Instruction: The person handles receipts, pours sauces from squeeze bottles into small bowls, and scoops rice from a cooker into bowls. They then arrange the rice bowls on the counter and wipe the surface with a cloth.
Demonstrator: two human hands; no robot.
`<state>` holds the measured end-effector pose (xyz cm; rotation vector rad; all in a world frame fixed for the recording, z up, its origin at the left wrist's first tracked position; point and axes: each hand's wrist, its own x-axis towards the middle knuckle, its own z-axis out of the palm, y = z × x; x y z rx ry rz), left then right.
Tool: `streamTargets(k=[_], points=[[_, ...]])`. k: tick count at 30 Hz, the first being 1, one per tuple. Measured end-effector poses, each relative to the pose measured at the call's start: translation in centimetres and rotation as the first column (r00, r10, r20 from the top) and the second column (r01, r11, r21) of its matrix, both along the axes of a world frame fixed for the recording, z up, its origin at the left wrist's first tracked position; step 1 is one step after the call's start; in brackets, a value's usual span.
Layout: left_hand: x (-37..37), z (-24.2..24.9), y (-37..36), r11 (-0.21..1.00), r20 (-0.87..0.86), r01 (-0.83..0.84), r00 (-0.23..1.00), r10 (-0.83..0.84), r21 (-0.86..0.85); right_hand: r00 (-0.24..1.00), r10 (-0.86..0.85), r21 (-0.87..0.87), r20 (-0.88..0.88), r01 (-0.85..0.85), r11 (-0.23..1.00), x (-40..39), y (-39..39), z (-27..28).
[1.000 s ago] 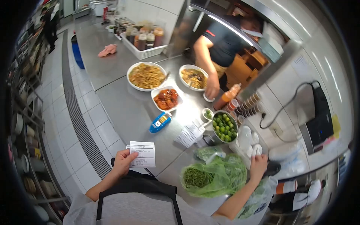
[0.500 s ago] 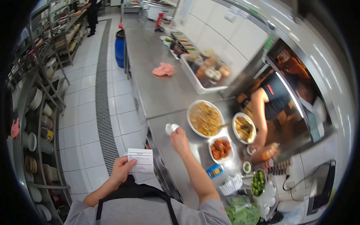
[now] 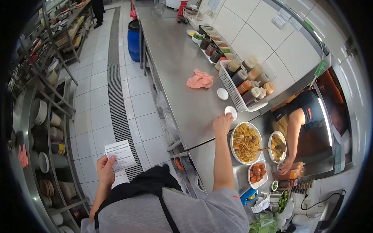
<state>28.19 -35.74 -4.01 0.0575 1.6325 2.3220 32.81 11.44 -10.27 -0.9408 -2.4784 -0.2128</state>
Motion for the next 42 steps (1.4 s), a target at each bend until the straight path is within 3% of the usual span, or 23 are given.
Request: streamTargets(k=[2, 4, 6, 8, 9, 10, 11, 12, 14, 16, 18, 21, 24, 28, 30, 36, 39, 42], points=[[-3.4, -0.3, 1.7, 0.995, 0.045, 0.081, 0.996, -0.079, -0.062, 0.997, -0.071, -0.071, 0.025, 0.072, 0.995, 0.2, -0.8, -1.3], [-7.9, -1.3, 3.9, 0.957, 0.000, 0.206, 0.978, -0.210, -0.206, 0.998, -0.032, -0.153, 0.048, 0.039, 0.987, -0.4, -0.8, -1.6], [-12.6, -1.4, 6.7, 0.951, 0.011, 0.280, 0.960, -0.281, -0.134, 0.998, 0.030, -0.003, 0.056, -0.030, 1.000, -0.4, 1.6, -4.6], [-16.8, 0.2, 9.8, 0.959, 0.056, 0.278, 0.958, -0.281, 0.052, 0.989, -0.129, 0.088, 0.074, 0.122, 0.989, -2.1, -1.8, -0.7], [-18.9, 0.5, 11.0, 0.963, 0.051, 0.267, 0.962, -0.269, 0.043, 0.996, -0.054, 0.118, -0.068, 0.062, 0.991, -3.0, -2.4, -0.3], [-20.9, 0.6, 12.3, 0.959, 0.065, 0.264, 0.960, -0.271, 0.106, 0.985, -0.024, 0.024, -0.169, 0.028, 0.999, -4.9, -3.9, 1.3], [-22.7, 0.8, 13.6, 0.950, 0.083, 0.263, 0.957, -0.279, 0.170, 0.946, 0.063, -0.222, -0.318, -0.139, 0.965, -7.0, -4.6, 1.7], [-24.7, 1.2, 14.9, 0.950, 0.083, 0.264, 0.956, -0.281, 0.168, 0.874, 0.099, -0.420, -0.475, -0.324, 0.847, -9.1, -5.2, 2.0], [-28.3, 1.7, 17.1, 0.918, 0.119, 0.328, 0.925, -0.360, 0.225, 0.789, -0.036, -0.720, -0.613, -0.539, 0.438, -15.6, -7.6, 4.2], [-31.8, 2.2, 19.1, 0.916, 0.076, 0.338, 0.929, -0.361, 0.217, 0.686, -0.155, -0.702, -0.711, -0.706, 0.093, -22.6, -9.5, 6.4], [-34.7, 2.4, 20.0, 0.920, 0.049, 0.338, 0.934, -0.354, 0.201, 0.659, -0.205, -0.633, -0.724, -0.752, -0.180, -28.8, -10.5, 8.8], [-39.5, 3.0, 20.7, 0.913, -0.002, 0.357, 0.932, -0.363, 0.200, 0.746, -0.048, -0.715, -0.665, -0.653, -0.249, -36.1, -11.1, 10.4], [-45.0, 2.6, 20.9, 0.928, 0.006, 0.313, 0.947, -0.321, 0.204, 0.685, -0.042, -0.655, -0.727, -0.711, -0.257, -42.1, -11.2, 9.5], [-53.2, 1.5, 20.8, 0.877, 0.004, 0.379, 0.917, -0.398, 0.297, 0.690, -0.104, -0.653, -0.716, -0.715, -0.249, -48.8, -11.3, 9.9], [-57.3, 2.0, 20.8, 0.910, 0.001, 0.340, 0.937, -0.350, 0.235, 0.649, -0.202, -0.610, -0.734, -0.760, -0.225, -52.1, -11.3, 10.4], [-67.2, 1.5, 21.1, 0.873, -0.004, 0.472, 0.880, -0.475, 0.124, 0.523, -0.294, -0.554, -0.800, -0.832, 0.026, -57.3, -9.0, 12.6], [-69.0, 1.4, 22.5, 0.843, 0.098, 0.517, 0.841, -0.533, 0.146, 0.510, -0.342, -0.576, -0.789, -0.808, 0.122, -57.0, -7.2, 13.2], [-69.3, 0.7, 24.8, 0.797, 0.088, 0.581, 0.796, -0.599, 0.164, 0.451, -0.368, -0.554, -0.813, -0.793, 0.253, -56.0, -5.1, 13.6]])
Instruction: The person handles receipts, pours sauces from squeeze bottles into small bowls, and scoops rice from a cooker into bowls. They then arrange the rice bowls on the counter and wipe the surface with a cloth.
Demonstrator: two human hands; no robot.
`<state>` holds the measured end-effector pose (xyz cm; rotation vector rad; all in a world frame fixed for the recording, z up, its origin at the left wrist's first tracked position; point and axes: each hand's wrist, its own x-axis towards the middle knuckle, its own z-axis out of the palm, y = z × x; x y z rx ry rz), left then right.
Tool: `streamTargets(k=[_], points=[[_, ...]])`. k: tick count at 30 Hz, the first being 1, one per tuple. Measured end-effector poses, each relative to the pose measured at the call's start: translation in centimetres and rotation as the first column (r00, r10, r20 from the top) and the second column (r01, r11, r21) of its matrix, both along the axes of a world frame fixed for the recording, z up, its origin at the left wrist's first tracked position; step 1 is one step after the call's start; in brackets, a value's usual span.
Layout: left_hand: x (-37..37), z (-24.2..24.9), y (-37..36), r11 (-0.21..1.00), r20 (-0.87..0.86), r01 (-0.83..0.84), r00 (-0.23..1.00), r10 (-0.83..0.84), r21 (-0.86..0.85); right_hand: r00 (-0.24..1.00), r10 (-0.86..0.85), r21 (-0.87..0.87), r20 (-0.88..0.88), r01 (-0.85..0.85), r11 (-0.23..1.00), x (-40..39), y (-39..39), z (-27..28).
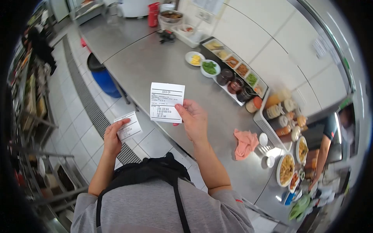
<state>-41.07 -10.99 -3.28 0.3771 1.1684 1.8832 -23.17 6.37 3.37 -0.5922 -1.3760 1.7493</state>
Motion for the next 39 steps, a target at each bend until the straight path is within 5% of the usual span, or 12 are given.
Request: streamTargets(k=[9, 19, 22, 24, 26, 28, 30, 34, 36, 37, 38, 39], points=[[3.2, 0.6, 7.1, 0.970, -0.040, 0.240, 0.970, -0.239, 0.023, 0.928, -0.374, 0.077, 0.004, 0.372, 0.925, 7.2, 6.5, 1.3], [7.8, -0.4, 11.8, 0.938, -0.056, 0.348, 0.936, -0.347, 0.002, 0.821, -0.570, 0.092, -0.014, 0.569, 0.817, 15.4, 11.1, 1.6], [8.7, 0.2, 12.5, 0.942, -0.040, 0.334, 0.942, -0.333, 0.015, 0.779, -0.625, 0.264, 0.051, 0.593, 0.761, 18.9, 18.6, 2.7], [8.9, -0.6, 13.1, 0.963, -0.082, 0.268, 0.959, -0.270, -0.034, 0.678, -0.731, 0.799, 0.082, 0.394, 0.455, 21.4, 27.0, 4.1], [9.0, -0.5, 13.3, 0.974, -0.121, 0.221, 0.967, -0.226, -0.058, 0.729, -0.685, 0.549, 0.021, 0.564, 0.617, 20.7, 30.3, 12.1], [8.7, -0.7, 13.4, 0.978, -0.315, 0.189, 0.926, -0.208, -0.089, 0.710, -0.692, 0.559, -0.130, 0.629, 0.540, 20.9, 35.9, 18.1], [9.3, 0.3, 13.4, 0.994, -0.019, 0.085, 0.996, -0.086, -0.064, 0.679, -0.660, 0.462, -0.321, 0.721, 0.517, 20.6, 40.9, 23.9], [8.9, 1.4, 13.5, 0.958, -0.261, 0.029, 0.959, -0.107, -0.284, 0.492, -0.836, 0.268, -0.242, 0.862, 0.430, 21.5, 50.5, 32.1], [8.7, 1.2, 13.4, 0.916, -0.242, 0.011, 0.963, -0.117, -0.401, 0.372, -0.906, 0.418, -0.204, 0.870, 0.262, 21.5, 50.7, 34.4], [8.3, 0.3, 13.2, 0.917, -0.249, 0.018, 0.960, -0.127, -0.398, 0.382, -0.903, 0.422, -0.198, 0.865, 0.273, 20.9, 50.8, 34.1], [7.7, -0.3, 13.3, 0.913, -0.242, 0.017, 0.962, -0.126, -0.408, -0.040, -0.910, 0.501, -0.412, 0.825, -0.263, 20.6, 50.5, 33.1], [7.2, -1.1, 13.2, 0.968, -0.161, -0.009, 0.986, -0.032, -0.251, -0.380, -0.672, 0.445, -0.636, 0.531, -0.721, 20.1, 49.9, 31.9]])
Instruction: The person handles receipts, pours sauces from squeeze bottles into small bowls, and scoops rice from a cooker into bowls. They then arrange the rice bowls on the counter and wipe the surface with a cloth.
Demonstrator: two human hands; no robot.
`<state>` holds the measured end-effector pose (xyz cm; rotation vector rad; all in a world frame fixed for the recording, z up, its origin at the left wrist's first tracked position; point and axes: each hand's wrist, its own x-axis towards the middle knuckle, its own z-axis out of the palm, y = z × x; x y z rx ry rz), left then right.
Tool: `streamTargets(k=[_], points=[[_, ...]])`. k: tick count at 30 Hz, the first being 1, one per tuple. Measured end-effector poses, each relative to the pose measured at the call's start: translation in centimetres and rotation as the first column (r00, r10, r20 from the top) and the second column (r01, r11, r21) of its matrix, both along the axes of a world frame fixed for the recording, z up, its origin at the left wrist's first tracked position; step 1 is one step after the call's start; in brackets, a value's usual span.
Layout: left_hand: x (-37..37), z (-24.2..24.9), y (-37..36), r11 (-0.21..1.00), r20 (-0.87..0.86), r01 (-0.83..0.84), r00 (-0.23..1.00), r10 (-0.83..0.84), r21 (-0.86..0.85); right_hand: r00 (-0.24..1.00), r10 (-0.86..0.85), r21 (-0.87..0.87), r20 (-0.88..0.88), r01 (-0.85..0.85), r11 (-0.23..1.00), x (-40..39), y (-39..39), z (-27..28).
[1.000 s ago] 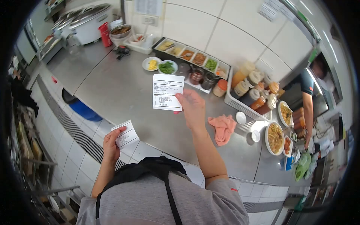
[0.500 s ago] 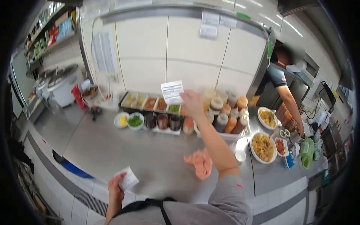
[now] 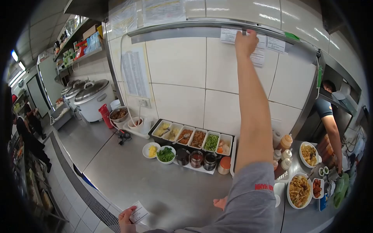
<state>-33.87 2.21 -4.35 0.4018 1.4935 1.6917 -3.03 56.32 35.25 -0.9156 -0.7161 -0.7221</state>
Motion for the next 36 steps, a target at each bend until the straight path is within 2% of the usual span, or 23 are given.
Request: streamTargets(k=[1, 2, 3, 4, 5, 6, 7, 8, 9, 10, 11, 13, 14, 16, 18, 21, 24, 25, 27, 30, 32, 34, 36], points=[[-0.3, -0.6, -0.2, 0.983, 0.107, -0.071, 0.993, 0.054, 0.170, 0.982, 0.171, -0.074, 0.082, -0.165, 0.983, -1.4, -2.1, -2.4], [-0.5, -0.7, -0.4, 0.983, 0.132, -0.075, 0.990, 0.053, 0.168, 0.928, 0.340, -0.162, 0.155, -0.316, 0.935, -3.5, -5.5, -5.8], [-0.9, -0.3, -0.2, 0.984, 0.094, -0.061, 0.995, 0.046, 0.165, 0.797, 0.603, -0.439, 0.038, -0.529, 0.727, -6.0, -7.2, -9.8], [-1.3, 0.3, -0.2, 0.986, 0.053, -0.049, 0.998, 0.041, 0.157, 0.572, 0.817, -0.498, 0.073, -0.689, 0.526, -8.7, -7.8, -15.8], [-1.6, 1.1, -0.2, 0.986, 0.071, -0.060, 0.996, 0.049, 0.153, 0.454, 0.891, -0.592, -0.018, -0.723, 0.357, -12.6, -12.1, -20.9], [-2.2, 2.0, -0.3, 0.989, 0.037, -0.040, 0.999, 0.035, 0.144, 0.168, 0.944, -0.595, -0.284, -0.803, -0.036, -16.1, -16.5, -24.8], [-2.9, 2.7, -0.6, 0.991, 0.003, -0.025, 1.000, 0.024, 0.134, 0.165, 0.931, -0.776, -0.327, -0.609, -0.164, -18.8, -21.4, -27.5], [-3.9, 3.0, -1.0, 0.990, 0.016, -0.047, 0.999, 0.046, 0.136, -0.088, 0.918, -0.724, -0.387, -0.587, -0.361, -22.1, -23.9, -31.9], [-4.9, 3.2, -1.4, 0.976, -0.051, -0.085, 0.994, 0.097, 0.201, -0.234, 0.809, -0.678, -0.540, -0.449, -0.582, -24.9, -28.1, -34.0], [-6.2, 3.4, -1.9, 0.957, -0.118, -0.121, 0.981, 0.156, 0.263, -0.306, 0.549, -0.502, -0.778, -0.223, -0.836, -27.2, -32.5, -33.3], [-7.5, 3.8, -2.7, 0.954, -0.111, -0.153, 0.976, 0.187, 0.259, -0.473, 0.272, -0.316, -0.838, 0.014, -0.949, -30.1, -34.9, -35.7], [-10.4, 4.4, -4.9, 0.898, -0.223, -0.274, 0.905, 0.362, 0.344, -0.492, -0.009, -0.092, -0.871, 0.180, -0.979, -34.2, -42.0, -34.3], [-12.4, 4.2, -6.4, 0.899, -0.318, -0.315, 0.856, 0.407, 0.303, -0.469, -0.041, -0.077, -0.882, 0.229, -0.970, -36.9, -43.6, -35.0], [-16.8, 4.0, -9.2, 0.872, -0.356, -0.424, 0.797, 0.488, 0.246, -0.577, 0.148, -0.272, -0.803, 0.134, -0.953, -42.7, -47.4, -36.4], [-21.9, 3.7, -12.0, 0.839, -0.444, -0.487, 0.713, 0.543, 0.243, -0.521, 0.057, -0.173, -0.852, 0.176, -0.969, -48.7, -49.5, -36.1], [-30.4, 4.7, -16.8, 0.738, -0.380, -0.612, 0.635, 0.673, 0.284, -0.620, 0.128, -0.256, -0.774, 0.122, -0.959, -57.7, -54.1, -35.2], [-39.2, 6.4, -21.7, 0.645, -0.204, -0.680, 0.617, 0.760, 0.349, -0.611, 0.096, -0.230, -0.786, 0.144, -0.963, -67.1, -59.0, -34.3], [-41.8, 6.8, -23.4, 0.615, -0.209, -0.710, 0.580, 0.787, 0.343, -0.596, 0.061, -0.192, -0.801, 0.158, -0.969, -69.8, -60.5, -34.1], [-46.6, 7.6, -26.2, 0.659, -0.269, -0.678, 0.602, 0.752, 0.325, -0.593, -0.008, -0.153, -0.805, 0.221, -0.963, -75.0, -63.0, -34.7], [-53.6, 6.5, -29.7, 0.648, -0.293, -0.685, 0.578, 0.762, 0.334, -0.580, -0.038, -0.123, -0.814, 0.236, -0.964, -81.5, -66.2, -35.7], [-58.4, 6.3, -31.3, 0.640, -0.315, -0.676, 0.557, 0.768, 0.365, -0.578, -0.008, -0.214, -0.816, 0.316, -0.924, -85.9, -66.8, -36.9], [-62.7, 5.8, -32.8, 0.825, -0.309, -0.518, 0.765, 0.565, 0.227, -0.601, 0.060, -0.371, -0.797, 0.408, -0.834, -90.1, -66.5, -37.7], [-67.5, 5.1, -34.1, 0.912, -0.476, -0.406, 0.813, 0.336, -0.050, -0.637, 0.210, -0.504, -0.742, 0.322, -0.801, -95.2, -65.7, -39.9]])
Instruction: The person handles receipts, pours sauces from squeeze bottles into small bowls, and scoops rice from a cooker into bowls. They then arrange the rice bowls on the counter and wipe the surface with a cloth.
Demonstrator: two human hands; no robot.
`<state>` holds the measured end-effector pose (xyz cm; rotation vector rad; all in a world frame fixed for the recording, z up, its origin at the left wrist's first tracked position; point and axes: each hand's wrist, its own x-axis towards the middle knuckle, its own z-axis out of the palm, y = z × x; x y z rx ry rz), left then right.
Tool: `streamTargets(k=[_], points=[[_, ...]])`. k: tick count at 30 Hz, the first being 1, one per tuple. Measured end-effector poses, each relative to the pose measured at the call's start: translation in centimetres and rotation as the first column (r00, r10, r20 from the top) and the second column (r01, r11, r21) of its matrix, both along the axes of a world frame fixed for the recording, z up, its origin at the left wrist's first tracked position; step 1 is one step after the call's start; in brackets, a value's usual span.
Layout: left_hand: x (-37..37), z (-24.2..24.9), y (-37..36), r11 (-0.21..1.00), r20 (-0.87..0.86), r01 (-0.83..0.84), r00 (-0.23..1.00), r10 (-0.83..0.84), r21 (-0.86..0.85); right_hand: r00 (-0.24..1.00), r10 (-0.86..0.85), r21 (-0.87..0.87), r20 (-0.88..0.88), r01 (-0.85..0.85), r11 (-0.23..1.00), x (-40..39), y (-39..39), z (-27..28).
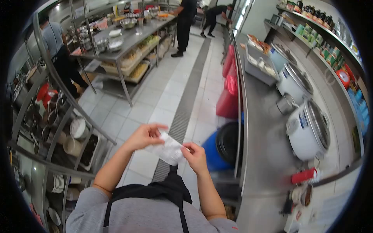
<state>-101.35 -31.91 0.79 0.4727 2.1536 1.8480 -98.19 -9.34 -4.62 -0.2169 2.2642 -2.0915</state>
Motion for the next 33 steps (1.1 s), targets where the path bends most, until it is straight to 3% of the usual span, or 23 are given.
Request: streamTargets(k=[2, 4, 6, 11, 13, 15, 16, 17, 19, 20, 21, 23, 25, 28, 30, 32, 33], points=[[-4.9, -2.3, -0.7, 0.998, 0.067, 0.014, 0.998, -0.018, 0.058, 1.000, 0.019, -0.118, -0.011, -0.020, 0.993, -6.0, 0.3, -1.4], [-9.5, -3.1, -1.8, 0.993, 0.027, -0.119, 0.993, 0.118, 0.006, 0.999, 0.053, -0.227, -0.007, -0.054, 0.972, -12.2, -0.8, -1.7], [-13.9, -3.3, -3.7, 0.963, 0.029, -0.269, 0.963, 0.268, 0.026, 0.956, 0.267, -0.345, 0.122, -0.211, 0.914, -18.4, -3.2, -0.7], [-22.2, -2.1, -11.1, 0.843, -0.047, -0.538, 0.842, 0.538, 0.009, 0.762, 0.622, -0.203, 0.178, -0.591, 0.781, -34.9, -11.4, -0.1], [-24.9, -2.3, -14.2, 0.794, -0.084, -0.607, 0.794, 0.603, -0.035, 0.715, 0.684, -0.186, 0.145, -0.659, 0.729, -40.0, -16.0, 1.2], [-27.8, -2.8, -17.1, 0.716, -0.069, -0.698, 0.713, 0.698, 0.027, 0.608, 0.781, -0.169, 0.142, -0.763, 0.624, -45.2, -20.2, 1.0], [-29.6, -2.9, -18.4, 0.666, -0.021, -0.734, 0.670, 0.742, 0.133, 0.583, 0.795, -0.092, 0.167, -0.794, 0.601, -48.0, -22.3, 0.8], [-31.6, -3.1, -20.1, 0.650, -0.037, -0.748, 0.651, 0.758, 0.133, 0.566, 0.811, -0.091, 0.151, -0.809, 0.581, -51.0, -24.5, 0.6], [-35.0, -3.3, -23.9, 0.426, 0.100, -0.841, 0.481, 0.871, 0.332, 0.687, 0.724, -0.124, 0.059, -0.715, 0.688, -56.6, -29.0, 1.0], [-36.5, -3.1, -26.0, 0.413, 0.077, -0.844, 0.463, 0.883, 0.342, 0.715, 0.688, -0.219, 0.125, -0.656, 0.722, -59.3, -31.3, 2.6], [-38.5, -2.6, -28.6, 0.380, 0.075, -0.869, 0.423, 0.903, 0.317, 0.702, 0.708, -0.212, 0.078, -0.682, 0.700, -62.5, -34.6, 4.6], [-41.9, -1.9, -31.8, 0.319, 0.097, -0.902, 0.359, 0.928, 0.290, 0.788, 0.614, -0.419, 0.038, -0.545, 0.726, -67.3, -39.3, 6.7], [-44.7, -0.4, -34.9, 0.355, 0.072, -0.888, 0.391, 0.918, 0.291, 0.822, 0.566, -0.504, -0.068, -0.517, 0.691, -72.4, -45.2, 10.5], [-47.3, 1.4, -36.1, 0.313, 0.010, -0.900, 0.331, 0.943, 0.304, 0.763, 0.618, -0.571, -0.188, -0.597, 0.563, -79.5, -54.7, 17.2], [-47.8, 1.2, -36.4, 0.239, 0.019, -0.933, 0.253, 0.967, 0.268, 0.745, 0.624, -0.647, -0.234, -0.599, 0.472, -83.7, -62.5, 21.9], [-48.1, 0.0, -36.0, 0.131, 0.035, -0.952, 0.146, 0.989, 0.275, 0.666, 0.629, -0.693, -0.400, -0.669, 0.267, -87.4, -71.3, 25.9], [-47.7, -0.8, -35.7, 0.080, 0.042, -0.957, 0.095, 0.995, 0.279, 0.692, 0.616, -0.737, -0.376, -0.626, 0.254, -88.4, -75.4, 28.6]])
